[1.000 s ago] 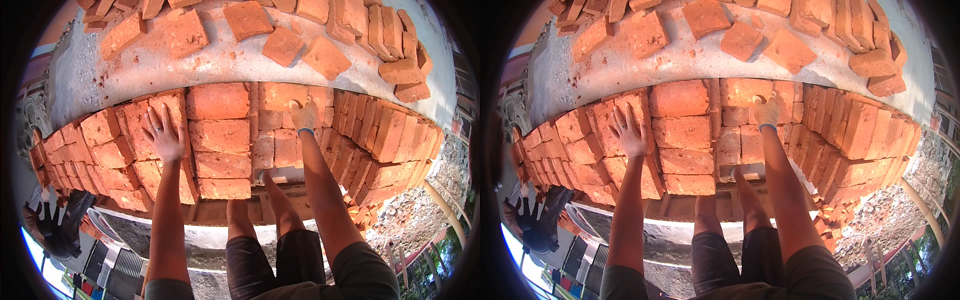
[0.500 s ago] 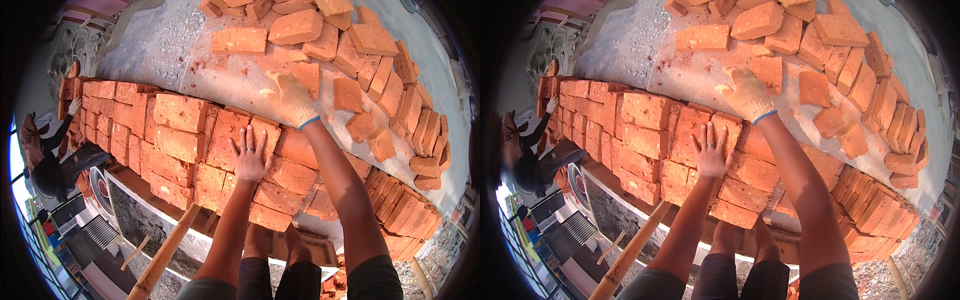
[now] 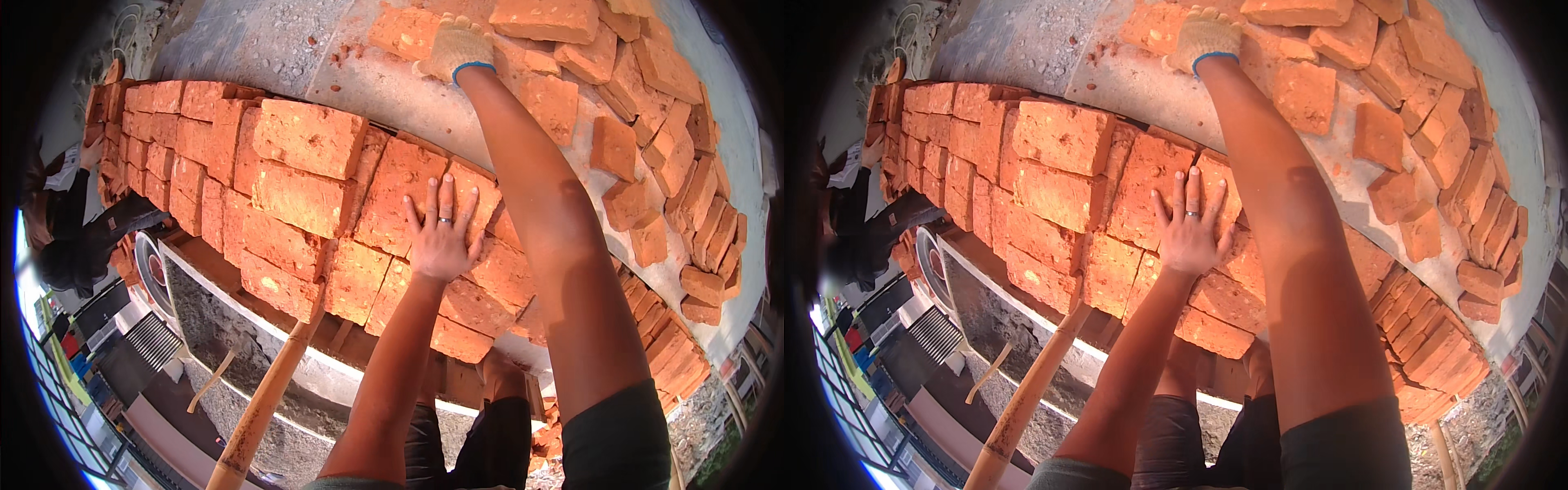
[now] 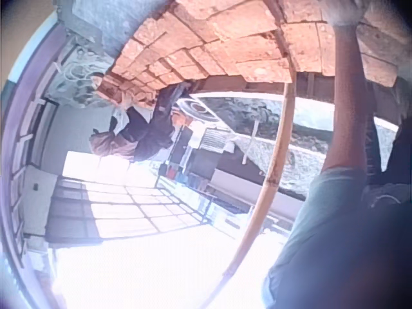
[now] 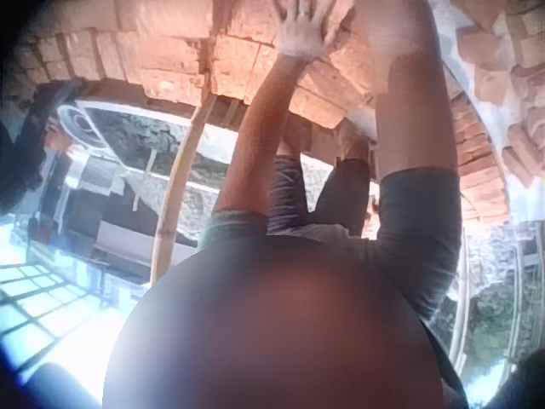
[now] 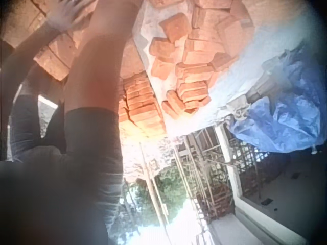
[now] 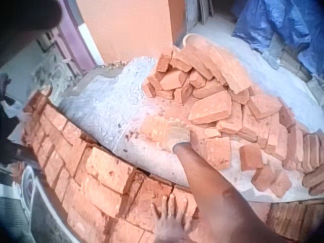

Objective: The person places red bricks onto a curved wall, tapping each brick into position with a gloved hand. The person repeatedly picks up bricks, aligns them, and secures them in the wall structure.

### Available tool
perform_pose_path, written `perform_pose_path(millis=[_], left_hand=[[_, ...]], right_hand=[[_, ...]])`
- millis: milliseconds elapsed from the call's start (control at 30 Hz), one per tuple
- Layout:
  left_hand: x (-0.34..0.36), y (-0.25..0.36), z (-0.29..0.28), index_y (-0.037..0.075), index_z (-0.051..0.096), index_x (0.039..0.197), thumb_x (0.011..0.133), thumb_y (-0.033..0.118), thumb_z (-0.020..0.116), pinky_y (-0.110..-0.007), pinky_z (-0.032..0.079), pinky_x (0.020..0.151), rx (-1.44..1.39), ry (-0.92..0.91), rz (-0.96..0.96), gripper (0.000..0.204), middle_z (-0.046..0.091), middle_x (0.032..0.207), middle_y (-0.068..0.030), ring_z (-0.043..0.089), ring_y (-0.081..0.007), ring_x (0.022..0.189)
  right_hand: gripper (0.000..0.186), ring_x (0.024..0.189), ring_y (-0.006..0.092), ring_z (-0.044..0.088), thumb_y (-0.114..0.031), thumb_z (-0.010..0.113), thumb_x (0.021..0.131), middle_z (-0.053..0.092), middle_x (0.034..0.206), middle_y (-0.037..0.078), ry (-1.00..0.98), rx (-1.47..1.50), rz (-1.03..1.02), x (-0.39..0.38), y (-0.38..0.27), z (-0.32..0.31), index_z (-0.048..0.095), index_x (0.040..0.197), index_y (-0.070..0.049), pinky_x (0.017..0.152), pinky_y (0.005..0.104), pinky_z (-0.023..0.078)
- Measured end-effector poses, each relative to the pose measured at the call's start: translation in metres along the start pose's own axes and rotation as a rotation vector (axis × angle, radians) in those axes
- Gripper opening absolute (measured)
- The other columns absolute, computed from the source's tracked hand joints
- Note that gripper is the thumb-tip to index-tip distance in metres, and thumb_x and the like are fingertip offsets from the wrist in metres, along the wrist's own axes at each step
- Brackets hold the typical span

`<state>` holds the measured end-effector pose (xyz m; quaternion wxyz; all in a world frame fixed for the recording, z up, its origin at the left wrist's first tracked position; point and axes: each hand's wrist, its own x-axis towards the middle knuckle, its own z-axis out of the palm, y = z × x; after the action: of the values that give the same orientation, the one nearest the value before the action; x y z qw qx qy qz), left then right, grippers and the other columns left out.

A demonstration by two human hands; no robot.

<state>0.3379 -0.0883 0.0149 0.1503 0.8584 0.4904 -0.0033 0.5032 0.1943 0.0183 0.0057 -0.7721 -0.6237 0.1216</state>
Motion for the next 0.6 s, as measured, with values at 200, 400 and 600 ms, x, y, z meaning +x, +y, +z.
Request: perform_pose_path(millis=[200, 400, 600], left_hand=[[-0.004, -0.003, 0.015, 0.029, 0.029, 0.17, 0.103, 0.059, 0.043, -0.073, 0.004, 0.125, 0.121, 0.039, 0.023, 0.074, 0.013, 0.178, -0.0188, 0.011, -0.0406, 0.164], [-0.001, -0.003, 0.018, 0.03, 0.023, 0.172, 0.104, 0.059, 0.04, -0.069, 0.001, 0.126, 0.161, 0.1, 0.069, 0.076, 0.008, 0.179, -0.0178, 0.006, -0.0393, 0.165], [-0.002, -0.015, 0.032, 0.03, 0.021, 0.172, 0.106, 0.065, 0.034, -0.067, 0.004, 0.128, 0.262, 0.182, 0.122, 0.075, 0.011, 0.179, -0.0153, 0.007, -0.0375, 0.165]], right_hand=[[0.076, 0.124, 0.0317, 0.066, -0.047, 0.084, 0.081, 0.067, 0.132, 0.021, 0.377, 0.366, 0.267, -0.185, 0.07, -0.028, 0.058, 0.132, 0.003, 0.094, 0.0491, 0.058], [0.081, 0.111, 0.039, 0.065, -0.033, 0.093, 0.066, 0.061, 0.118, 0.022, 0.074, 0.948, 0.924, -0.496, 0.197, -0.012, 0.053, 0.128, 0.002, 0.095, 0.0474, 0.056], [0.108, 0.132, 0.0409, 0.058, -0.053, 0.089, 0.066, 0.06, 0.137, 0.029, -0.434, 0.487, 1.174, -0.616, 0.271, 0.027, 0.05, 0.146, 0.008, 0.108, 0.0473, 0.051]])
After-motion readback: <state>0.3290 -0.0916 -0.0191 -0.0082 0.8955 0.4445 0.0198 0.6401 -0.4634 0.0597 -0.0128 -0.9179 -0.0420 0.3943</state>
